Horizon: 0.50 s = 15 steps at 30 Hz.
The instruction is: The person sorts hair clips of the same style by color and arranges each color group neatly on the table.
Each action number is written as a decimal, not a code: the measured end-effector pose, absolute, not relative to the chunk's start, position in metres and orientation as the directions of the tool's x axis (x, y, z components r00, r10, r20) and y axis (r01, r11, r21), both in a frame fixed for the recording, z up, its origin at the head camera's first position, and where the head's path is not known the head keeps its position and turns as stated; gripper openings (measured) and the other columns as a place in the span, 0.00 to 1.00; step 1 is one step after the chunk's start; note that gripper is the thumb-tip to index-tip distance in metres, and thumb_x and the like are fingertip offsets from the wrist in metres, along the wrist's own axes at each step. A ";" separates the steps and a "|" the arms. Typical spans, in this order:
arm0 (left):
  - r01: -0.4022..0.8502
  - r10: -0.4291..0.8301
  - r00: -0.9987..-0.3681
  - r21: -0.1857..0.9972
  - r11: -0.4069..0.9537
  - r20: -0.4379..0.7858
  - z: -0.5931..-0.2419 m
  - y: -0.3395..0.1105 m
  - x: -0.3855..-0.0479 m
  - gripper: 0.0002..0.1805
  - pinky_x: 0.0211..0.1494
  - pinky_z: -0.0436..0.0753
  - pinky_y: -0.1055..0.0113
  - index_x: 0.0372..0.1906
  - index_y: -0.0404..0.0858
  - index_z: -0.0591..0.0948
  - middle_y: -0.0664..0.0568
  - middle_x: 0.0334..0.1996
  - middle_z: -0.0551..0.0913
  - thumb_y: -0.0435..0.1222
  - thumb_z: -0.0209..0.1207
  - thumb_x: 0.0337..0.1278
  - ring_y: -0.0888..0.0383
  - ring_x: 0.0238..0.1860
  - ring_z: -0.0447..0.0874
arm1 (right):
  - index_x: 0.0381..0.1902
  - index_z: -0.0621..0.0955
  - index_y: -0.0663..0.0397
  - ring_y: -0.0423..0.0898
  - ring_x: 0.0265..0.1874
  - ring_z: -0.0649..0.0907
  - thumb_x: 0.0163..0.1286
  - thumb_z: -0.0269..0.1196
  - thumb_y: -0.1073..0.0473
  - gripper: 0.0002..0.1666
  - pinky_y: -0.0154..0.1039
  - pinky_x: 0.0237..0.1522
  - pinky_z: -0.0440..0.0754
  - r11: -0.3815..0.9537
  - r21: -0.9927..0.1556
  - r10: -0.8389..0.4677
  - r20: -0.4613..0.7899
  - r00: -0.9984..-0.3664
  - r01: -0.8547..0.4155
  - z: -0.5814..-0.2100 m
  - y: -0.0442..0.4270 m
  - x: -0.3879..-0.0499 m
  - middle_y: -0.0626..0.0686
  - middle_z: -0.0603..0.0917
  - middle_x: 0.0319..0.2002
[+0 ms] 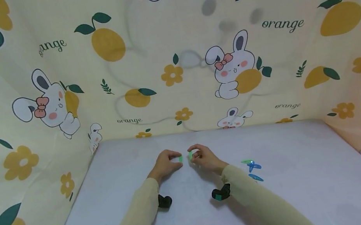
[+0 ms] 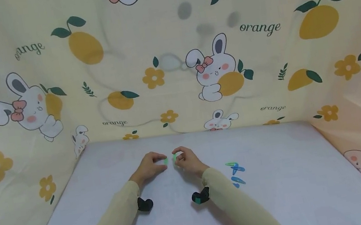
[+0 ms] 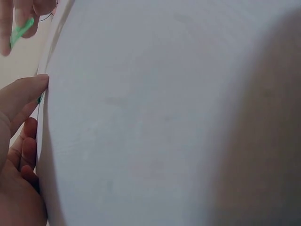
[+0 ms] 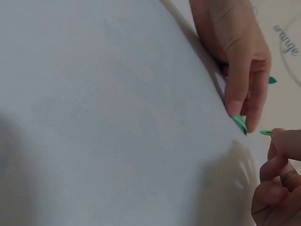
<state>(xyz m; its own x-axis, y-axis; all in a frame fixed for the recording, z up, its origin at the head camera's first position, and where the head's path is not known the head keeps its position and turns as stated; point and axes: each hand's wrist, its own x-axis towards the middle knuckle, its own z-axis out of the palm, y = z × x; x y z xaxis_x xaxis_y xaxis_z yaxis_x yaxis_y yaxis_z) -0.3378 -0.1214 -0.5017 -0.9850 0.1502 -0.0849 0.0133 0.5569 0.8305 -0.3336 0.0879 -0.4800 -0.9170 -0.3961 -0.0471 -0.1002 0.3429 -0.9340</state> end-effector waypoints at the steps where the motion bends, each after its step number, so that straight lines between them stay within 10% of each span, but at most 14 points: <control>1: 0.012 0.150 -0.985 0.831 0.556 -0.087 -0.502 -0.121 -0.338 0.19 0.72 0.69 0.46 0.53 0.42 0.86 0.44 0.59 0.78 0.34 0.71 0.55 0.45 0.64 0.73 | 0.62 0.72 0.68 0.40 0.27 0.74 0.71 0.56 0.74 0.22 0.31 0.29 0.71 0.345 -0.933 -0.393 -0.046 -0.918 -0.101 -0.481 0.086 -0.334 0.53 0.80 0.31; 15: -0.022 0.142 -0.983 0.840 0.542 -0.117 -0.500 -0.120 -0.337 0.19 0.72 0.69 0.46 0.53 0.43 0.85 0.45 0.59 0.78 0.34 0.70 0.56 0.45 0.65 0.73 | 0.59 0.74 0.66 0.41 0.31 0.80 0.69 0.57 0.75 0.20 0.30 0.39 0.76 0.382 -0.916 -0.375 -0.035 -0.926 -0.120 -0.491 0.068 -0.341 0.57 0.83 0.33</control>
